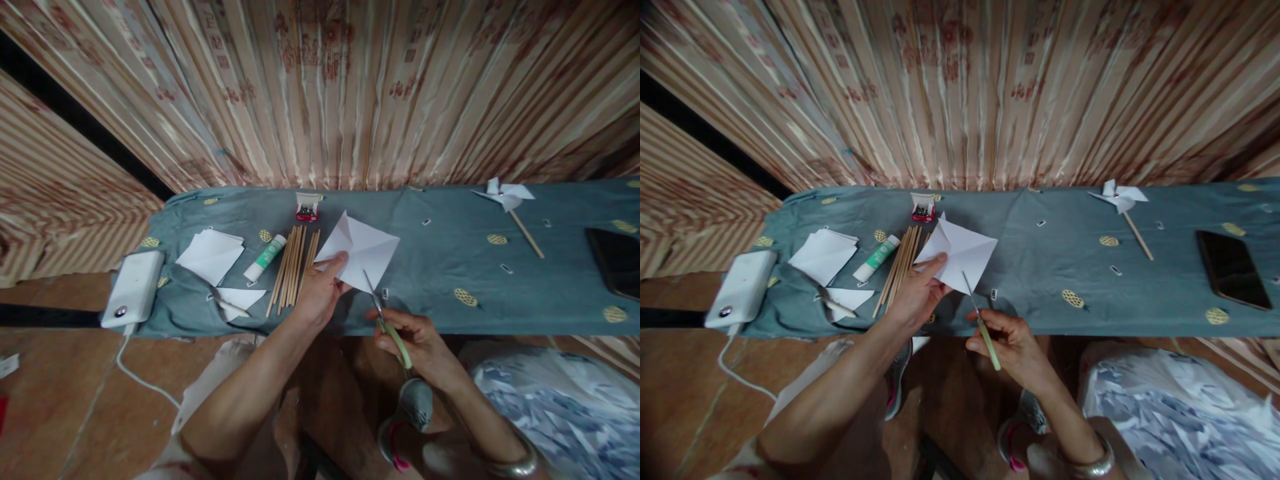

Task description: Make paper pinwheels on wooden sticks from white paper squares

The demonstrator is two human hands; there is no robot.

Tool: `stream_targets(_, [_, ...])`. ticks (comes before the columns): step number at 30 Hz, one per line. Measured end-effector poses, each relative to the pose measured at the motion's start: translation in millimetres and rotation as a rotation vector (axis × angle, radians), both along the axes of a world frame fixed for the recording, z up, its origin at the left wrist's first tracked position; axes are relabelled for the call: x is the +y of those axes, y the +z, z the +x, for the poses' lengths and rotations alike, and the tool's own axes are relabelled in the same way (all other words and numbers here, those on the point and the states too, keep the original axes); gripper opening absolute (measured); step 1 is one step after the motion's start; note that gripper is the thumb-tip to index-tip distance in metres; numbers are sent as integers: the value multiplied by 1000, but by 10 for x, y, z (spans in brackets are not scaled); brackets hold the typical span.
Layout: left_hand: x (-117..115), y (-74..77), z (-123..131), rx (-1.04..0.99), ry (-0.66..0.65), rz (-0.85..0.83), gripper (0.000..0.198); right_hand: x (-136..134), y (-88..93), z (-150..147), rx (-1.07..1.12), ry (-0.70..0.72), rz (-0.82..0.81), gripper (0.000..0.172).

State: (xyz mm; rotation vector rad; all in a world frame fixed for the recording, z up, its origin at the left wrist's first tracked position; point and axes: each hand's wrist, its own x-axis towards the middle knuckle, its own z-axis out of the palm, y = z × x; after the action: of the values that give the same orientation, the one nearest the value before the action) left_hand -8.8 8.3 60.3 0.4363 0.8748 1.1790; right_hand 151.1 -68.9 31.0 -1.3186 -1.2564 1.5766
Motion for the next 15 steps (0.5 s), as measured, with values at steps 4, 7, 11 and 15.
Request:
stream_targets(4, [11, -7, -3, -15, 8, -6, 28, 14, 13, -24, 23, -30, -19, 41])
stream_targets(7, [20, -19, -2, -24, 15, -5, 30, 14, 13, -29, 24, -44, -36, 41])
stream_targets(11, [11, -24, 13, -22, 14, -16, 28, 13, 25, -23, 26, -52, -54, 40])
stream_targets(15, [-22, -23, 42, -4, 7, -36, 26, 25, 51, -17, 27, -54, -43, 37])
